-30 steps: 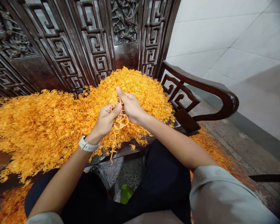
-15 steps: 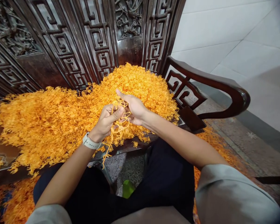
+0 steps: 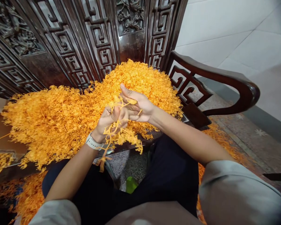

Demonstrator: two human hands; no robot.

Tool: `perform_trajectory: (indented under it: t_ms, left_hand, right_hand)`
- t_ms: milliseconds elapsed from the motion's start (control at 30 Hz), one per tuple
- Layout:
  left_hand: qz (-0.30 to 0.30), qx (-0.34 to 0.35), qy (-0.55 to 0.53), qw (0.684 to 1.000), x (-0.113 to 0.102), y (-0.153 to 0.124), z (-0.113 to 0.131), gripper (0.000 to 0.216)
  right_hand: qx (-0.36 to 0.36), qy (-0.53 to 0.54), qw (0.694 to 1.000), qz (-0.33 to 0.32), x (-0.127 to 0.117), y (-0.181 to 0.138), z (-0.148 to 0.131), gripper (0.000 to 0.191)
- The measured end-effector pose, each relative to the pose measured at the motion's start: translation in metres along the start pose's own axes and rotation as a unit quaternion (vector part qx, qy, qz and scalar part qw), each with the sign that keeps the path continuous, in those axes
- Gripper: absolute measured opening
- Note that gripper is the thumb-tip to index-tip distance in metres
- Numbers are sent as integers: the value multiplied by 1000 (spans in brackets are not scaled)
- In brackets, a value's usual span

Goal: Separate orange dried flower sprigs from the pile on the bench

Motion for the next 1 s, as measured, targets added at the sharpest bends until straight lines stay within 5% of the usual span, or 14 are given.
perform_trajectory:
  t_ms: [167,400,567,667,767,833,867,933,1000]
  left_hand:
    - [37,-3,4,999,-11,5,7,66]
    - [120,33,16,992,-35,-11,-8,73]
    - [130,45,16,990,-33,-3,3,63]
    - [70,5,22,997,-26,7,10,52]
    - [48,-29,104,993,-32,10,14,44]
    - [51,-20,204,977,-39,11,19,43]
    - [50,-13,251,967,-41,11,21,43]
    - [32,-4,319,947,-42,12,22,43]
    - [5,-18,347,938,-40,13,18,46]
  right_hand:
    - [-30,37,998,44,4,2,-9,62]
    - [-23,88,996,9,19,-4,1,64]
    - [-106,-26,993,48,6,-5,-18,64]
    - [-231,-199,928,213,-46,-4,-55,63]
    - [-340,-395,760,389,-103,-17,-94,64]
    - [-351,-498,658,443,-124,-25,-108,69]
    - [-347,-532,632,445,-128,-27,-110,70]
    - [-344,-561,642,393,-118,-27,-108,68]
    - [-343,-550,709,279,-89,-23,-96,64]
Point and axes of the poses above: each hand's wrist, its own y-axis towards the middle knuckle, its own x-axis out of the palm, z = x × y, the point moved 8 cm from there along y, towards the middle knuckle, and after that the axes turned 5 degrees about z, right-handed, at the moved point
